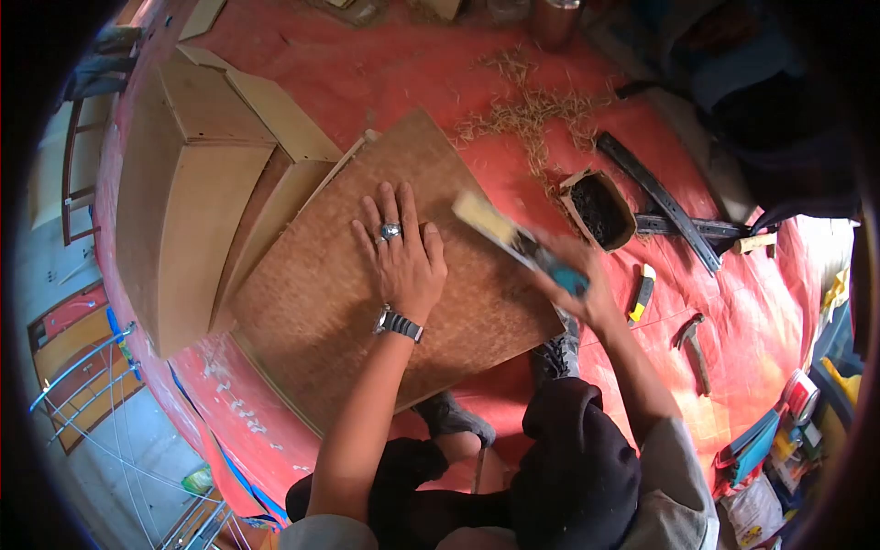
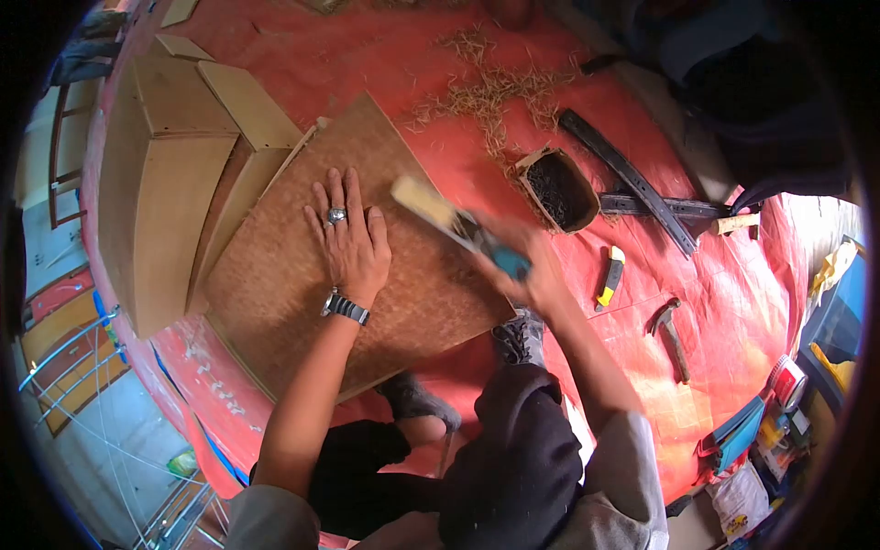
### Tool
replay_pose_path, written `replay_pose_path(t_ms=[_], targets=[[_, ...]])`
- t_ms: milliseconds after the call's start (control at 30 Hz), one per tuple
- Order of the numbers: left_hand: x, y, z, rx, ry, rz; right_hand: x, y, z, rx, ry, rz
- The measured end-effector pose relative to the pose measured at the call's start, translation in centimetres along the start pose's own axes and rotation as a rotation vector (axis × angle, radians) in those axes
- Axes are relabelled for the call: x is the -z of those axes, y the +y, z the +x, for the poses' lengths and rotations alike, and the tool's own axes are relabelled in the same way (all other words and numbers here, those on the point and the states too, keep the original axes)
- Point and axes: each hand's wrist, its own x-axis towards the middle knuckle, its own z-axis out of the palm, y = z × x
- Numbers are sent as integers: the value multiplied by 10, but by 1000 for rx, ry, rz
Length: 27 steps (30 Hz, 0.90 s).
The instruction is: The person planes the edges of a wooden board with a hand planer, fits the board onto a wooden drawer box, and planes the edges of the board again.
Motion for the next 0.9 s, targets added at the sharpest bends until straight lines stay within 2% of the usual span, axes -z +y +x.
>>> replay_pose_path(t_ms=[33,100,167,233,300,400,500,567,633,733,767,833,867,900], targets=[[0,0,1,-1,-2,-6,-14,13,24,123,120,-105],[-1,0,0,3,-1,-6,-32,32,88,-71,-25,68],[0,1,1,5,1,-13,-26,-7,148,-46,-51,314],[4,2,0,2,-2,-22,-49,12,195,-109,2,28],[3,2,0,-7,8,-32,-45,-15,231,-56,-77,235],[1,0,0,-17,17,-36,-59,-13,263,34,93,178],[1,-2,0,-17,13,-29,-57,-1,256,-79,105,521],[1,-1,-1,-33,15,-54,-31,-22,212,-457,126,1021],[-1,1,-3,-82,22,-106,-19,2,167,-598,124,1134],[24,2,-2,-721,-332,-205,17,0,83,-533,81,928],[27,0,5,-793,-346,-169,20,7,61,-525,57,918],[29,-7,28,-924,-383,-110,25,0,28,-636,137,892],[45,-12,58,-935,-316,-24,29,-3,19,-684,182,872],[51,-18,86,-647,-396,36,31,-2,11,-679,172,919]])
